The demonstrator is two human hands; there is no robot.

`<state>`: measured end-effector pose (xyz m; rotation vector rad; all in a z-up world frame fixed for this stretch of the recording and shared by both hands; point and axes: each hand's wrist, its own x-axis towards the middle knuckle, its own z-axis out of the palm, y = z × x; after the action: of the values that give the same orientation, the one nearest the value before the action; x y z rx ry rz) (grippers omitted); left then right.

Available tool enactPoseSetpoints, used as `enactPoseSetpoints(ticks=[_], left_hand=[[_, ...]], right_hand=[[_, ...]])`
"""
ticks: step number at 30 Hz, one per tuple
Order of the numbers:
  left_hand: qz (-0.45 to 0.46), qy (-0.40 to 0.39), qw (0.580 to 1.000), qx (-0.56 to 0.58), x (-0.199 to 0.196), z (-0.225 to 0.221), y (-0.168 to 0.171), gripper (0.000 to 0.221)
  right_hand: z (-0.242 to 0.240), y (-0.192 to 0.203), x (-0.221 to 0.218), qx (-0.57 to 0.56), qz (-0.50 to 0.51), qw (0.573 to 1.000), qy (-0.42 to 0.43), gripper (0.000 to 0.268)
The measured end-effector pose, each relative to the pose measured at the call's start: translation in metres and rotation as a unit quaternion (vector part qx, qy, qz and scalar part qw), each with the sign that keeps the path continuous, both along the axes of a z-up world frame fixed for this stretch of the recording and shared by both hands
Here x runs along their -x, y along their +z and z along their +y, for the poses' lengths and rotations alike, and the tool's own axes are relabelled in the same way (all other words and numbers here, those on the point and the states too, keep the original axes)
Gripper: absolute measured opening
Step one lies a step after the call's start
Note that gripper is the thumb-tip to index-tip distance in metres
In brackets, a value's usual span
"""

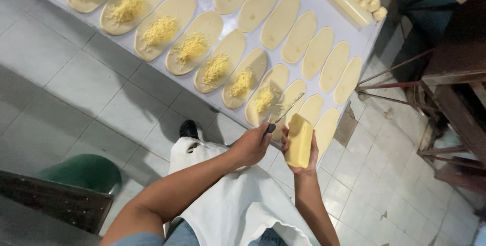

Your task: The person uses a small hand grater to grate a block of yellow cheese over flattened ovals of dough arranged on a long table.

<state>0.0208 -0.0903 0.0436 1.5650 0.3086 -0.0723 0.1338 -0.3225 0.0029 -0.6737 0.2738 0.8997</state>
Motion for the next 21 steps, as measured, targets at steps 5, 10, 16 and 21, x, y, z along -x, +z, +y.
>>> enactPoseSetpoints(ticks=[5, 10, 16, 21], left_hand=[[0.037, 0.010, 0.999, 0.036, -0.017, -0.036, -0.021, 0.028], [0.048, 0.037, 0.998, 0.011, -0.018, -0.066, -0.033, 0.029], [0.103, 0.052, 0.993, 0.018, -0.019, -0.074, -0.023, 0.034], [0.107, 0.050, 0.993, 0.004, -0.014, -0.078, -0.022, 0.034]], right_hand=[[-0.037, -0.015, -0.009, -0.019, -0.040, 0.998, 0.037, 0.074], [-0.033, -0.019, -0.045, 0.024, -0.027, 0.996, 0.077, 0.078], [-0.015, -0.008, -0.061, 0.072, -0.109, 0.990, 0.054, 0.073], [-0.016, -0.001, -0.057, 0.106, -0.116, 0.987, 0.035, 0.070]])
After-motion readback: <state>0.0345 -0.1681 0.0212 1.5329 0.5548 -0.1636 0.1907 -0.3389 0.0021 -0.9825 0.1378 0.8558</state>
